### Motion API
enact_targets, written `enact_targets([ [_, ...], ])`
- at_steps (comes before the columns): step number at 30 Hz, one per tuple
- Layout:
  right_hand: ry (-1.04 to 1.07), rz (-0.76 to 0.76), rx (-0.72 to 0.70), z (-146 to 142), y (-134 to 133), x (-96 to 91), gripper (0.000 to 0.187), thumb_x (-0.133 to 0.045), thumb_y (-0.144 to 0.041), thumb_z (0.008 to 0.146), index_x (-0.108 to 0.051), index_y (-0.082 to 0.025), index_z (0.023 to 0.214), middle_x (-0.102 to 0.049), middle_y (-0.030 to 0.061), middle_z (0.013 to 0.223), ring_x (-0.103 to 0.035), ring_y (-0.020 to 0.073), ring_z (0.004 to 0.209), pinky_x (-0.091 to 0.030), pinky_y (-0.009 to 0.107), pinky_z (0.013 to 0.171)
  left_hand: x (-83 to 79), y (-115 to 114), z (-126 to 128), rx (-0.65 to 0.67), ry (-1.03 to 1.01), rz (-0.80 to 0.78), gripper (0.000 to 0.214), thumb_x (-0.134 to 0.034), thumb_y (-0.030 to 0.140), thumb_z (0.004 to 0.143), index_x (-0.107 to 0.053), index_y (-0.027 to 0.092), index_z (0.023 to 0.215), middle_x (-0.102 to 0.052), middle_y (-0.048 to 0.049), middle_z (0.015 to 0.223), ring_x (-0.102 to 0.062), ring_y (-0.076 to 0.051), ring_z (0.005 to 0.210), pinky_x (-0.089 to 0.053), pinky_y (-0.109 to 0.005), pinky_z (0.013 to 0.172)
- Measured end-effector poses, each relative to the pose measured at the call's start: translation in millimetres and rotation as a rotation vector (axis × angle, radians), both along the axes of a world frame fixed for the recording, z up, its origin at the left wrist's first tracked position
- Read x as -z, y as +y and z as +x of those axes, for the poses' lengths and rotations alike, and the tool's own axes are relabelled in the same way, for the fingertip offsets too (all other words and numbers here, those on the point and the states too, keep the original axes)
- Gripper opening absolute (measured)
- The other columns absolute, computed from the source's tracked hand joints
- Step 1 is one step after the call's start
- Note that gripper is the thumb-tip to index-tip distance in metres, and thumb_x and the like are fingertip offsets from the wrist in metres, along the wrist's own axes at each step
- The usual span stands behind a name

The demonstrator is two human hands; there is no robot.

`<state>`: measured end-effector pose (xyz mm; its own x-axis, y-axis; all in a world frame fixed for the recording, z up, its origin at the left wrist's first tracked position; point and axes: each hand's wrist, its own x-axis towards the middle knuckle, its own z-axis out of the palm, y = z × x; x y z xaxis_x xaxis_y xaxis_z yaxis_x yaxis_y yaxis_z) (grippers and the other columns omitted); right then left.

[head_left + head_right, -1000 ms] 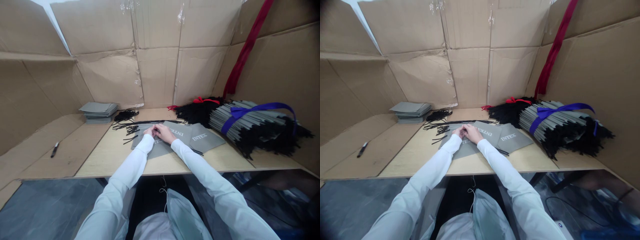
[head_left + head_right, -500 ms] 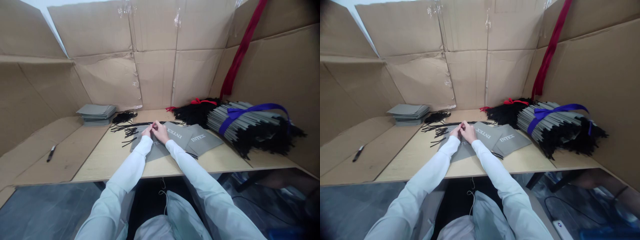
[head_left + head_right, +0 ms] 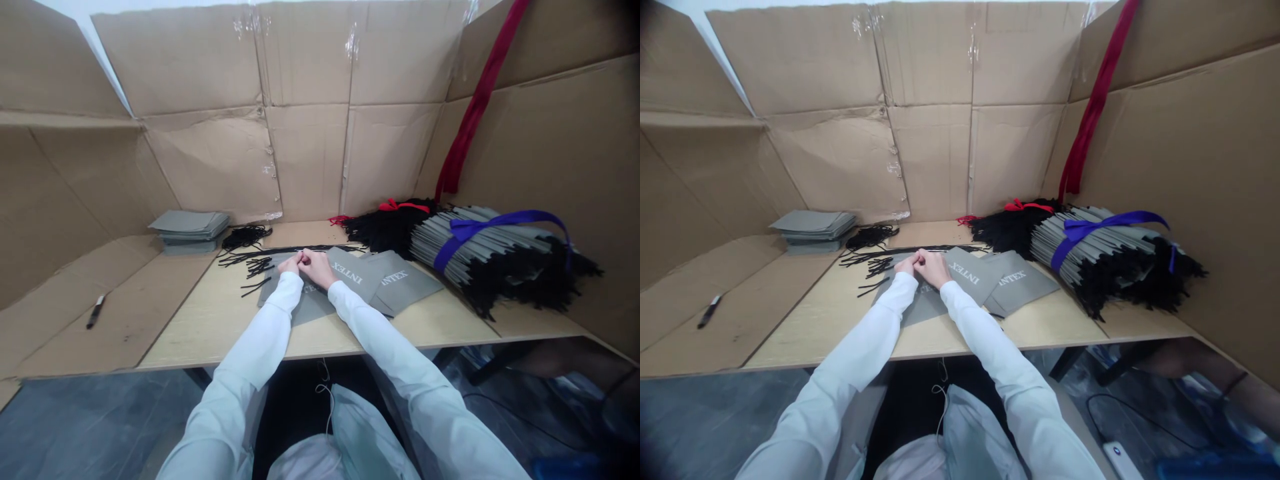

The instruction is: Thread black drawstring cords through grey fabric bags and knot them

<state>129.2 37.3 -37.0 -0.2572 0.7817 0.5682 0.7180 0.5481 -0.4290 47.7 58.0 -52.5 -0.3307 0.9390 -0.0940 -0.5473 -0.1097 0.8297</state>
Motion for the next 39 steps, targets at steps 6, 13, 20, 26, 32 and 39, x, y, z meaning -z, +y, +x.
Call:
enact_targets([
  [6, 0.022, 0.023, -0.028, 13.3, 0.0, 1.9, 0.023, -0.05, -0.028, 0.066, -0.051, -0.019, 0.087, -0.057, 0.0009, 0.076, -0.048, 0.0139, 0.077, -0.033, 0.026, 0.07, -11.7, -16.6, -16.9, 0.057, 0.057, 0.096, 0.009, -0.063, 0.019, 0.056, -0.061, 0.011, 0.058, -0.061, -0.0057, 0.062, -0.057, -0.013, 0.061, -0.044, -0.027, 0.067],
  [13, -0.109, 0.041, -0.166, 19.7, 3.5, 0.5, 0.021, -0.045, -0.032, 0.074, -0.06, -0.021, 0.084, -0.052, 0.0047, 0.094, -0.041, 0.0151, 0.093, -0.031, 0.03, 0.081, -24.5, -27.4, -52.1, 0.294, 0.186, 0.094, 0.02, -0.063, 0.023, 0.056, -0.063, 0.013, 0.073, -0.06, -0.0099, 0.09, -0.056, -0.016, 0.077, -0.043, -0.028, 0.072],
  [20, -0.122, 0.028, -0.109, 22.0, -2.4, -2.4, 0.02, -0.045, -0.029, 0.074, -0.059, -0.018, 0.081, -0.049, 0.0038, 0.077, -0.045, 0.013, 0.076, -0.034, 0.026, 0.07, -26.8, -40.4, -45.6, 0.435, 0.452, 0.229, 0.039, -0.068, 0.001, 0.036, -0.063, 0.013, 0.073, -0.061, -0.0087, 0.088, -0.053, -0.018, 0.089, -0.037, -0.025, 0.084],
  [26, -0.183, -0.035, -0.162, 26.4, -4.3, 0.2, 0.016, -0.048, -0.025, 0.07, -0.058, -0.015, 0.078, -0.051, 0.0015, 0.069, -0.045, 0.0095, 0.061, -0.033, 0.02, 0.059, -17.1, -38.7, -44.9, 0.404, 0.657, 0.258, 0.023, -0.069, 0.008, 0.039, -0.063, 0.015, 0.06, -0.063, -0.0061, 0.07, -0.058, -0.017, 0.071, -0.041, -0.029, 0.079],
  [32, -0.189, -0.012, -0.162, 28.9, -10.6, -4.2, 0.015, -0.049, -0.024, 0.07, -0.06, -0.017, 0.077, -0.057, 0.0017, 0.069, -0.048, 0.0103, 0.061, -0.033, 0.02, 0.058, -15.4, -36.3, -44.9, 0.411, 0.572, 0.209, 0.019, -0.068, 0.004, 0.041, -0.063, 0.013, 0.056, -0.063, -0.0058, 0.065, -0.057, -0.015, 0.065, -0.04, -0.028, 0.08],
  [39, -0.231, 0.009, -0.146, 31.4, -12.4, -7.6, 0.02, -0.044, -0.027, 0.074, -0.062, -0.021, 0.081, -0.061, 0.0022, 0.078, -0.052, 0.0131, 0.072, -0.033, 0.021, 0.066, -9.1, -29.4, -48.4, 0.407, 0.76, 0.306, 0.015, -0.067, 0.012, 0.047, -0.062, 0.012, 0.062, -0.062, -0.0062, 0.068, -0.057, -0.015, 0.066, -0.041, -0.029, 0.077],
])
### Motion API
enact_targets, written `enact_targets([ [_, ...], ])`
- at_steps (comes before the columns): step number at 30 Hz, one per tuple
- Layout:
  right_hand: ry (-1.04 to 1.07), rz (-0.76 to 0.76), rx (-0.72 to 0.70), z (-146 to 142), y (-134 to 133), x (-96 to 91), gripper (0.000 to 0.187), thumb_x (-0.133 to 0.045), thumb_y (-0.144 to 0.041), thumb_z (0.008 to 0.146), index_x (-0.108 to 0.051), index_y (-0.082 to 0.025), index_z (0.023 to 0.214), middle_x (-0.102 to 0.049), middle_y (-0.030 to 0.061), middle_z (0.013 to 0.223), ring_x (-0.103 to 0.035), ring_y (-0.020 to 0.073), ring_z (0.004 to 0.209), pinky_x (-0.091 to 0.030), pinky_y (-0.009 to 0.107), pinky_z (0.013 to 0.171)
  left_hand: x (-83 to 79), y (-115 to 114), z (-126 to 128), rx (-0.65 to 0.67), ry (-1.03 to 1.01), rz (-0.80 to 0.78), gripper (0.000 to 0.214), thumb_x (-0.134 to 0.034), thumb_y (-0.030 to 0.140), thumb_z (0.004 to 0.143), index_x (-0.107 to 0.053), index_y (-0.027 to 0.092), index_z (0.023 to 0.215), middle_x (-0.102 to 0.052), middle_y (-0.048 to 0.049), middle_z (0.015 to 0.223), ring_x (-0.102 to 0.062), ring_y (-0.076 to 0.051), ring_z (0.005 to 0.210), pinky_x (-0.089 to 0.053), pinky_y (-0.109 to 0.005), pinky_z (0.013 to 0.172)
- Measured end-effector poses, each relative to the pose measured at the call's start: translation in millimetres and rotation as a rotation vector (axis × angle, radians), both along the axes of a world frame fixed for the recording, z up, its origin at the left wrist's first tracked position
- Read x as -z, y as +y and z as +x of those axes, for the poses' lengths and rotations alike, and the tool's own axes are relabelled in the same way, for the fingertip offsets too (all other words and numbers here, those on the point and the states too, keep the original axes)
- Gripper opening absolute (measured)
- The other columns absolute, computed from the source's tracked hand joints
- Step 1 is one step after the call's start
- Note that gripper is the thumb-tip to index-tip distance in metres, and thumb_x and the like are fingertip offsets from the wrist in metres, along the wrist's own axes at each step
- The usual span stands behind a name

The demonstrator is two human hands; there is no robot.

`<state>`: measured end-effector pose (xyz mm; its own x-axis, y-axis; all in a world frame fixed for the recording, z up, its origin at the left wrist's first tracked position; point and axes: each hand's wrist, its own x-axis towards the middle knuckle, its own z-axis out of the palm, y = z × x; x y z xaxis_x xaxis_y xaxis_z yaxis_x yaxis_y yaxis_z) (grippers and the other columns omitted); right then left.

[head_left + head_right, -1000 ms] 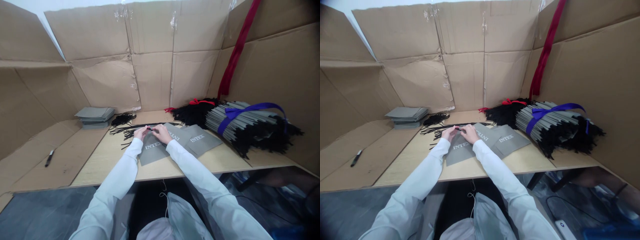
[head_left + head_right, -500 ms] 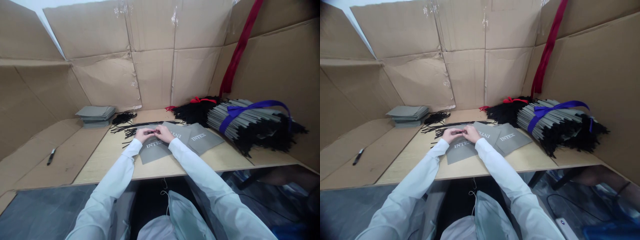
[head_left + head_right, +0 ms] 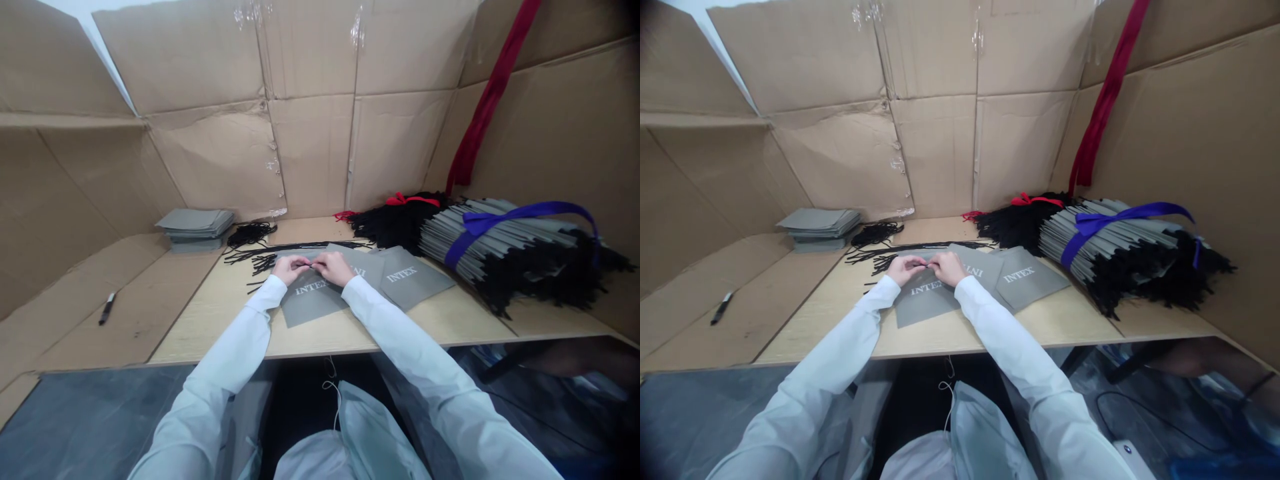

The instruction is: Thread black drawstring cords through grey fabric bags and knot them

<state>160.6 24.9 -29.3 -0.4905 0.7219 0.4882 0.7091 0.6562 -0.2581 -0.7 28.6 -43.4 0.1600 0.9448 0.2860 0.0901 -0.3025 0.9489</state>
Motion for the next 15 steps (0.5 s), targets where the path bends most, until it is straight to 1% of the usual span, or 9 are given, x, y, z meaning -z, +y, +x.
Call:
enact_targets([
  [3, -0.026, 0.001, 0.024, 0.4, -0.4, -0.8, 0.021, -0.043, -0.028, 0.075, -0.062, -0.021, 0.081, -0.06, 0.0027, 0.079, -0.052, 0.0134, 0.073, -0.033, 0.022, 0.065, 2.3, 2.5, -3.8, 0.014, 0.127, 0.107, 0.018, -0.066, 0.02, 0.051, -0.061, 0.012, 0.066, -0.062, -0.0061, 0.071, -0.057, -0.016, 0.068, -0.042, -0.031, 0.075],
  [6, -0.014, 0.008, 0.021, 0.7, -0.7, -1.1, 0.021, -0.042, -0.027, 0.075, -0.061, -0.02, 0.081, -0.06, 0.0032, 0.08, -0.051, 0.0133, 0.073, -0.033, 0.022, 0.065, 3.1, 2.7, -4.9, -0.006, 0.165, 0.152, 0.023, -0.065, 0.026, 0.052, -0.061, 0.011, 0.07, -0.062, -0.0067, 0.074, -0.057, -0.016, 0.07, -0.043, -0.032, 0.075],
  [9, 0.043, 0.018, -0.004, -0.5, -0.2, 0.1, 0.02, -0.042, -0.025, 0.075, -0.06, -0.018, 0.08, -0.058, 0.0039, 0.078, -0.05, 0.0125, 0.071, -0.033, 0.022, 0.065, 1.7, 1.0, -2.6, -0.027, 0.117, 0.139, 0.028, -0.066, 0.026, 0.05, -0.061, 0.01, 0.072, -0.062, -0.0075, 0.077, -0.057, -0.016, 0.072, -0.043, -0.032, 0.076],
  [12, 0.119, 0.011, -0.001, -3.5, 0.4, 1.3, 0.017, -0.044, -0.023, 0.072, -0.059, -0.016, 0.075, -0.055, 0.0032, 0.07, -0.048, 0.0113, 0.064, -0.034, 0.022, 0.063, -2.3, -1.2, 0.9, -0.023, 0.046, 0.091, 0.035, -0.07, 0.024, 0.044, -0.061, 0.01, 0.074, -0.063, -0.0077, 0.077, -0.057, -0.016, 0.072, -0.042, -0.033, 0.077],
  [15, 0.176, -0.017, -0.007, -6.1, 0.5, 1.0, 0.013, -0.046, -0.021, 0.069, -0.057, -0.015, 0.072, -0.053, 0.0021, 0.065, -0.046, 0.0107, 0.06, -0.035, 0.021, 0.059, -6.4, -3.3, 3.6, -0.018, -0.002, 0.085, 0.033, -0.07, 0.023, 0.043, -0.062, 0.009, 0.072, -0.063, -0.0076, 0.075, -0.057, -0.017, 0.073, -0.042, -0.033, 0.078],
])
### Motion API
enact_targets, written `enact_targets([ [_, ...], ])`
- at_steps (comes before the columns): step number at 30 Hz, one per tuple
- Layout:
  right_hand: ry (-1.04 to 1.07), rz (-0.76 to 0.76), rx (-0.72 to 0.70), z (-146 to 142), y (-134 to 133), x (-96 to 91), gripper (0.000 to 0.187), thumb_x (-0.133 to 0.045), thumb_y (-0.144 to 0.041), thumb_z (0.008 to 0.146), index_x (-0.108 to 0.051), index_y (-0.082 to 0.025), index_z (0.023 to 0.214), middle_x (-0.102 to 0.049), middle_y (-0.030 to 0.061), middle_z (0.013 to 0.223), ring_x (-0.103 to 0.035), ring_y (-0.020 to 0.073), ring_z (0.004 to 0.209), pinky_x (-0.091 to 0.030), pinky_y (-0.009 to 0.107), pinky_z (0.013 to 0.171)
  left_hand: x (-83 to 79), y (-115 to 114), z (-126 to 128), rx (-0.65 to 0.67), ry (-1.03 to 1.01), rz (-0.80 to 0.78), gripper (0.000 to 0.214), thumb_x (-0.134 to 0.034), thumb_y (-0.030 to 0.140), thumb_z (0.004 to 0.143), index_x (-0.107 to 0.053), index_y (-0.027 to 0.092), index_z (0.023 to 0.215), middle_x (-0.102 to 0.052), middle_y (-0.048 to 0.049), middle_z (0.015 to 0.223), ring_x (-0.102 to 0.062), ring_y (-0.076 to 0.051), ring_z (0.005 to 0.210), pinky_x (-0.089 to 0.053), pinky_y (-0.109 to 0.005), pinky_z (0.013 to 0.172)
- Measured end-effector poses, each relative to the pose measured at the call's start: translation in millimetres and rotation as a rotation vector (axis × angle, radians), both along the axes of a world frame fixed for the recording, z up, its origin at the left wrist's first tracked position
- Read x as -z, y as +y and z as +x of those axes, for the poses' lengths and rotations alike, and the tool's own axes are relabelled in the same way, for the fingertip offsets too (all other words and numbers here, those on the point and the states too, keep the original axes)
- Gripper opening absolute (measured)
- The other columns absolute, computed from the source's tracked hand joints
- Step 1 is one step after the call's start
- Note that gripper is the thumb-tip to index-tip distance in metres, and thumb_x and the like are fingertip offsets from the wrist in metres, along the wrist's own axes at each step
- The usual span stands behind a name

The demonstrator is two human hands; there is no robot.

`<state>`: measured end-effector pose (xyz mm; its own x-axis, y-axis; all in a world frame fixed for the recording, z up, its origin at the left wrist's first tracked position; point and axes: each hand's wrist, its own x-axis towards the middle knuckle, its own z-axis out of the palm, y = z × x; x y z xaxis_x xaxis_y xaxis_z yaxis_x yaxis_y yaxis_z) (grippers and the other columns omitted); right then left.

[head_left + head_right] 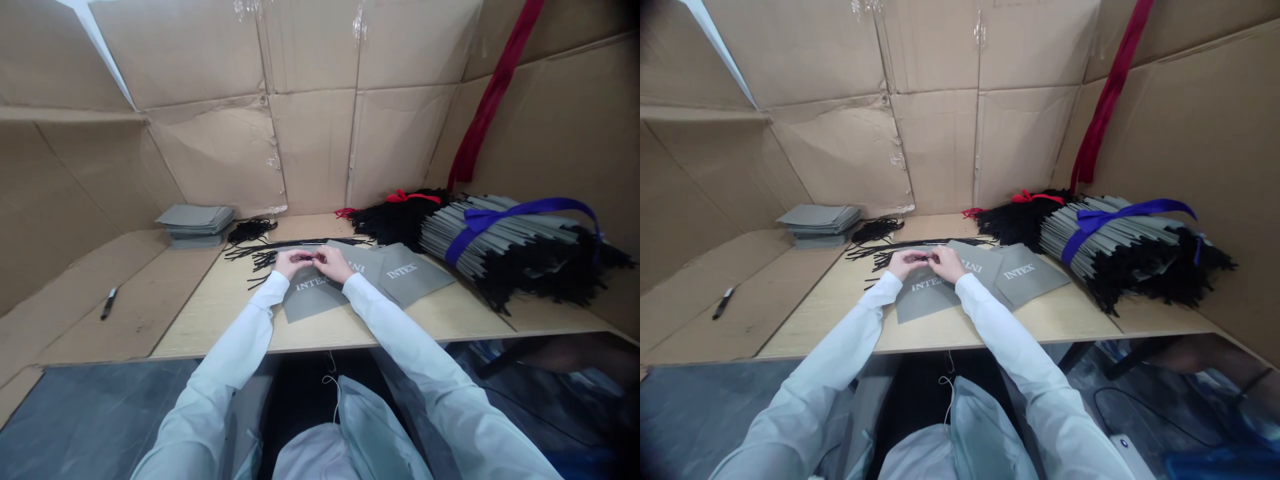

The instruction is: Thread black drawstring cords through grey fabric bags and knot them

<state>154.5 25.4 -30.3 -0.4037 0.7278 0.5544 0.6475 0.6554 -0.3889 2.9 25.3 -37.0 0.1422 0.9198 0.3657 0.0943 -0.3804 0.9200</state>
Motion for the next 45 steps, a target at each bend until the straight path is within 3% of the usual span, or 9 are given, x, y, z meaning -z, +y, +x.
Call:
enact_targets([
  [3, 0.045, -0.04, -0.029, -0.5, -0.1, -0.9, 0.014, -0.047, -0.019, 0.067, -0.057, -0.014, 0.074, -0.056, 0.0027, 0.069, -0.047, 0.0107, 0.06, -0.036, 0.022, 0.061, -0.8, -1.0, 1.7, 0.012, -0.066, -0.01, 0.031, -0.069, 0.023, 0.045, -0.063, 0.01, 0.073, -0.063, -0.0071, 0.076, -0.057, -0.017, 0.075, -0.04, -0.033, 0.081],
  [7, 0.078, -0.07, -0.065, -0.3, 0.9, 0.0, 0.019, -0.045, -0.015, 0.068, -0.058, -0.016, 0.081, -0.059, 0.0024, 0.078, -0.05, 0.0113, 0.069, -0.036, 0.021, 0.066, 4.3, 0.5, 2.8, 0.019, -0.29, -0.166, 0.034, -0.069, 0.022, 0.047, -0.062, 0.009, 0.078, -0.064, -0.0071, 0.076, -0.058, -0.016, 0.072, -0.042, -0.034, 0.08],
  [10, 0.044, -0.077, -0.07, -1.2, 2.2, 1.9, 0.016, -0.046, -0.022, 0.071, -0.059, -0.017, 0.078, -0.06, 0.0023, 0.076, -0.05, 0.012, 0.069, -0.035, 0.022, 0.066, 7.4, 2.6, 1.6, -0.022, -0.394, -0.251, 0.032, -0.071, 0.019, 0.045, -0.063, 0.007, 0.074, -0.064, -0.0076, 0.07, -0.059, -0.015, 0.067, -0.045, -0.033, 0.078],
  [19, -0.137, -0.052, -0.06, 8.3, 4.0, -3.0, 0.024, -0.045, -0.036, 0.074, -0.06, -0.017, 0.07, -0.059, 0.0026, 0.068, -0.048, 0.0126, 0.067, -0.028, 0.026, 0.07, -3.2, 4.2, -7.0, -0.068, -0.282, -0.498, 0.019, -0.069, 0.007, 0.044, -0.063, 0.006, 0.061, -0.062, -0.0067, 0.058, -0.055, -0.009, 0.048, -0.049, -0.021, 0.06],
  [28, -0.218, 0.079, 0.001, 7.7, 5.9, -0.4, 0.018, -0.045, -0.03, 0.074, -0.057, -0.018, 0.07, -0.059, 0.0049, 0.073, -0.047, 0.0167, 0.081, -0.025, 0.032, 0.076, -1.6, 5.8, -5.6, -0.094, -0.331, -0.495, 0.013, -0.065, 0.002, 0.049, -0.062, 0.005, 0.061, -0.062, -0.0076, 0.06, -0.056, -0.01, 0.051, -0.049, -0.023, 0.064],
  [33, 0.015, -0.035, -0.045, 2.9, 7.5, 6.3, 0.024, -0.05, -0.035, 0.07, -0.053, -0.018, 0.086, -0.06, 0.0024, 0.077, -0.052, 0.0128, 0.073, -0.034, 0.027, 0.071, 1.0, 3.0, -2.4, 0.01, -0.396, -0.522, 0.014, -0.064, 0.003, 0.052, -0.062, 0.006, 0.065, -0.063, -0.0091, 0.07, -0.059, -0.014, 0.068, -0.048, -0.026, 0.073],
  [35, 0.121, -0.088, -0.067, -0.6, 6.0, 6.0, 0.026, -0.051, -0.038, 0.069, -0.053, -0.017, 0.084, -0.061, 0.0024, 0.076, -0.053, 0.0113, 0.069, -0.037, 0.024, 0.067, 1.3, 1.7, -1.2, 0.02, -0.396, -0.529, 0.014, -0.063, 0.002, 0.052, -0.062, 0.007, 0.066, -0.063, -0.0085, 0.07, -0.059, -0.014, 0.068, -0.047, -0.026, 0.073],
  [40, 0.212, -0.136, -0.04, -6.5, 1.6, 0.3, 0.018, -0.053, -0.033, 0.067, -0.057, -0.016, 0.065, -0.061, 0.0019, 0.068, -0.054, 0.0109, 0.062, -0.038, 0.022, 0.062, 1.5, 2.5, 1.3, -0.033, -0.386, -0.489, 0.022, -0.064, 0.003, 0.05, -0.062, 0.008, 0.07, -0.062, -0.0053, 0.061, -0.057, -0.011, 0.056, -0.046, -0.027, 0.071],
  [45, 0.241, -0.201, -0.066, -5.5, 3.1, -1.4, 0.01, -0.055, -0.024, 0.065, -0.058, -0.015, 0.068, -0.061, 0.0003, 0.064, -0.054, 0.0098, 0.06, -0.039, 0.02, 0.058, 1.9, 4.4, 3.4, -0.044, -0.381, -0.417, 0.033, -0.063, 0.002, 0.05, -0.061, 0.008, 0.082, -0.059, -0.0016, 0.053, -0.051, -0.008, 0.046, -0.046, -0.027, 0.064],
])
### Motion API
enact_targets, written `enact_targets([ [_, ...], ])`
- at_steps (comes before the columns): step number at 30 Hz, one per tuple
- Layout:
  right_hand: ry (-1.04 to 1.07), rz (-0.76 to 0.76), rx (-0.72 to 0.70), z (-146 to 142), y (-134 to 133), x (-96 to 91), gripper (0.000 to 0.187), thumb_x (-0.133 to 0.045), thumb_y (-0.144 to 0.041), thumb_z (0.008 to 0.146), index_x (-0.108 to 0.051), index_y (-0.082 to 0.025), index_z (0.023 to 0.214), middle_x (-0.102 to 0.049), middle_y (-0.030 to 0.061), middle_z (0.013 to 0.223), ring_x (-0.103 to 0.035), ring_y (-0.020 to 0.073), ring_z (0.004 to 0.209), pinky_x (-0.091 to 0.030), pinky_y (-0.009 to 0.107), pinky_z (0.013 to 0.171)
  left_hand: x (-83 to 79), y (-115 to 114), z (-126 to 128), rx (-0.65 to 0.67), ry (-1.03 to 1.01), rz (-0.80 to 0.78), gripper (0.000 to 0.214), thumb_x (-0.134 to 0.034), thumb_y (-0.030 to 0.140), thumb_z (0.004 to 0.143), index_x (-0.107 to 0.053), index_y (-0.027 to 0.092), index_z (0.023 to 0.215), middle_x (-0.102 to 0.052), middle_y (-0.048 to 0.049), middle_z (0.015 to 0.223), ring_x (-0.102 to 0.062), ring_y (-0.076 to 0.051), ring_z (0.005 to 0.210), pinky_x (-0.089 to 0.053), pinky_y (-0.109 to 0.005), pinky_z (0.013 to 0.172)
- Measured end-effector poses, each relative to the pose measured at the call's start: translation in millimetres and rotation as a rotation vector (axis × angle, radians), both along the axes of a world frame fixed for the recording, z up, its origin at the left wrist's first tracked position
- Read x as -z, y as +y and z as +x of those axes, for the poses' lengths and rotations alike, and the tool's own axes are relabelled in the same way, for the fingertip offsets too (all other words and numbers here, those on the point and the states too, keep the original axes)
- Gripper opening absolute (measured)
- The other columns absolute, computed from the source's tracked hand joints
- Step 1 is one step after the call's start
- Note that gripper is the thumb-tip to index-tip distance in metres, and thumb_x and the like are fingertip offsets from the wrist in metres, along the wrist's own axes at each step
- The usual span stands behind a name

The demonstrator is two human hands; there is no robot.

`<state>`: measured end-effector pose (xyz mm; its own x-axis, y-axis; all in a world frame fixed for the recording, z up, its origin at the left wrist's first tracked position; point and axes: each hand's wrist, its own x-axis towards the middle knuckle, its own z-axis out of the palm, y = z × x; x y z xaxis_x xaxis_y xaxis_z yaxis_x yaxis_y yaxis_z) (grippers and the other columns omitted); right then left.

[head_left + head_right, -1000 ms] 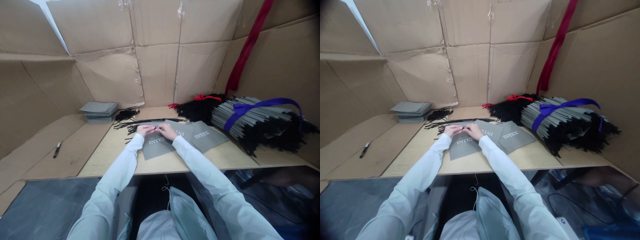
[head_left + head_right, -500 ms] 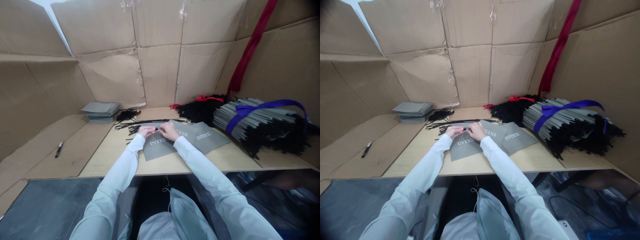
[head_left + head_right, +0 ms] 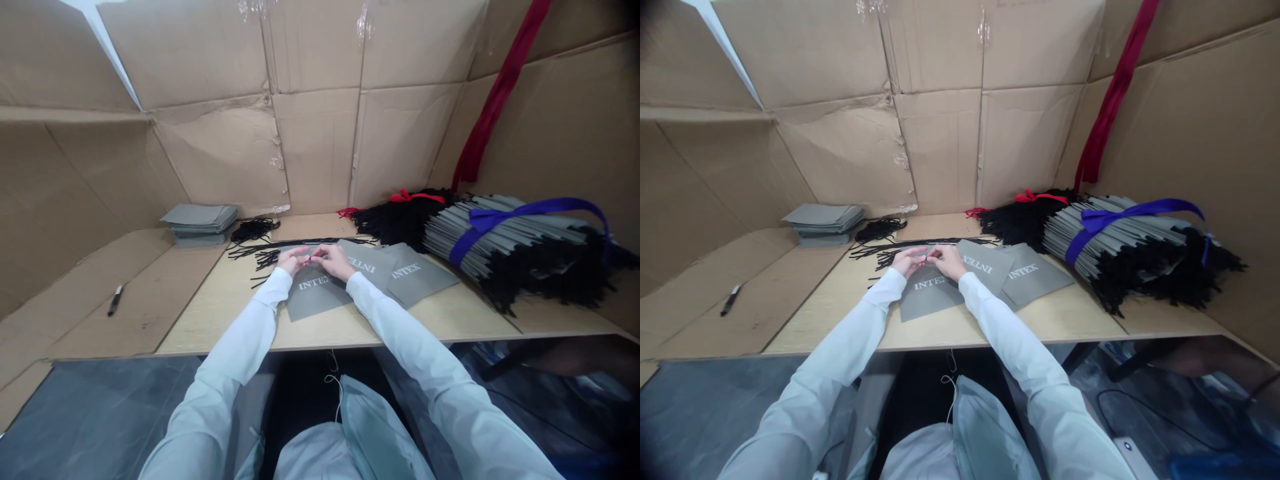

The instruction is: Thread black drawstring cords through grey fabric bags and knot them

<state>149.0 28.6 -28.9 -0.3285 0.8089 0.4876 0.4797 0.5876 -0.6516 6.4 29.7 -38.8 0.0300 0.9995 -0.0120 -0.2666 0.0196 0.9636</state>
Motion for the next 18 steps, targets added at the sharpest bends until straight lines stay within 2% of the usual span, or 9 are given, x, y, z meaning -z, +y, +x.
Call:
enact_targets([
  [3, 0.005, -0.001, -0.018, 3.9, 2.6, 2.7, 0.015, -0.054, -0.028, 0.066, -0.059, -0.015, 0.071, -0.061, 0.0008, 0.065, -0.055, 0.01, 0.061, -0.039, 0.021, 0.059, 0.9, -0.4, 0.6, 0.008, -0.011, -0.009, 0.027, -0.061, 0.003, 0.051, -0.06, 0.007, 0.078, -0.058, -0.0023, 0.052, -0.051, -0.008, 0.046, -0.045, -0.026, 0.065],
  [7, -0.046, -0.011, -0.038, 10.1, 6.4, 6.6, 0.026, -0.056, -0.032, 0.065, -0.059, -0.017, 0.086, -0.061, 0.0026, 0.076, -0.055, 0.0118, 0.071, -0.039, 0.025, 0.07, 2.1, 1.2, -1.0, 0.022, -0.046, -0.035, 0.018, -0.06, 0.003, 0.053, -0.06, 0.007, 0.071, -0.059, -0.0045, 0.056, -0.053, -0.008, 0.05, -0.045, -0.025, 0.066],
  [11, -0.182, 0.046, 0.046, 12.4, 10.0, 7.2, 0.016, -0.056, -0.029, 0.066, -0.063, -0.017, 0.074, -0.058, 0.0055, 0.086, -0.051, 0.0143, 0.081, -0.035, 0.028, 0.076, 2.1, 3.6, -3.3, -0.028, 0.016, -0.046, 0.012, -0.056, 0.011, 0.059, -0.061, 0.009, 0.069, -0.06, -0.0062, 0.063, -0.055, -0.01, 0.056, -0.045, -0.026, 0.068],
  [13, -0.213, 0.047, 0.081, 12.2, 11.0, 7.2, 0.016, -0.055, -0.029, 0.067, -0.064, -0.017, 0.071, -0.057, 0.0053, 0.08, -0.051, 0.0134, 0.074, -0.036, 0.026, 0.071, 1.9, 2.1, -3.1, -0.024, 0.171, 0.035, 0.016, -0.055, 0.014, 0.059, -0.062, 0.011, 0.073, -0.062, -0.0064, 0.073, -0.056, -0.012, 0.063, -0.045, -0.027, 0.068],
  [16, -0.219, 0.016, 0.074, 11.3, 11.2, 8.0, 0.017, -0.053, -0.029, 0.068, -0.063, -0.016, 0.071, -0.055, 0.0026, 0.067, -0.048, 0.0115, 0.063, -0.035, 0.023, 0.063, 2.1, -3.4, -0.5, 0.022, 0.45, 0.319, 0.033, -0.061, 0.014, 0.051, -0.062, 0.017, 0.083, -0.06, -0.005, 0.091, -0.054, -0.016, 0.08, -0.043, -0.027, 0.073],
  [18, -0.206, -0.008, 0.053, 10.4, 10.7, 8.4, 0.017, -0.051, -0.029, 0.068, -0.062, -0.016, 0.069, -0.054, 0.0014, 0.065, -0.046, 0.0107, 0.062, -0.034, 0.022, 0.061, 2.2, -7.0, 1.5, 0.041, 0.571, 0.458, 0.035, -0.064, 0.016, 0.049, -0.063, 0.019, 0.084, -0.06, -0.0043, 0.092, -0.053, -0.017, 0.084, -0.041, -0.026, 0.076],
])
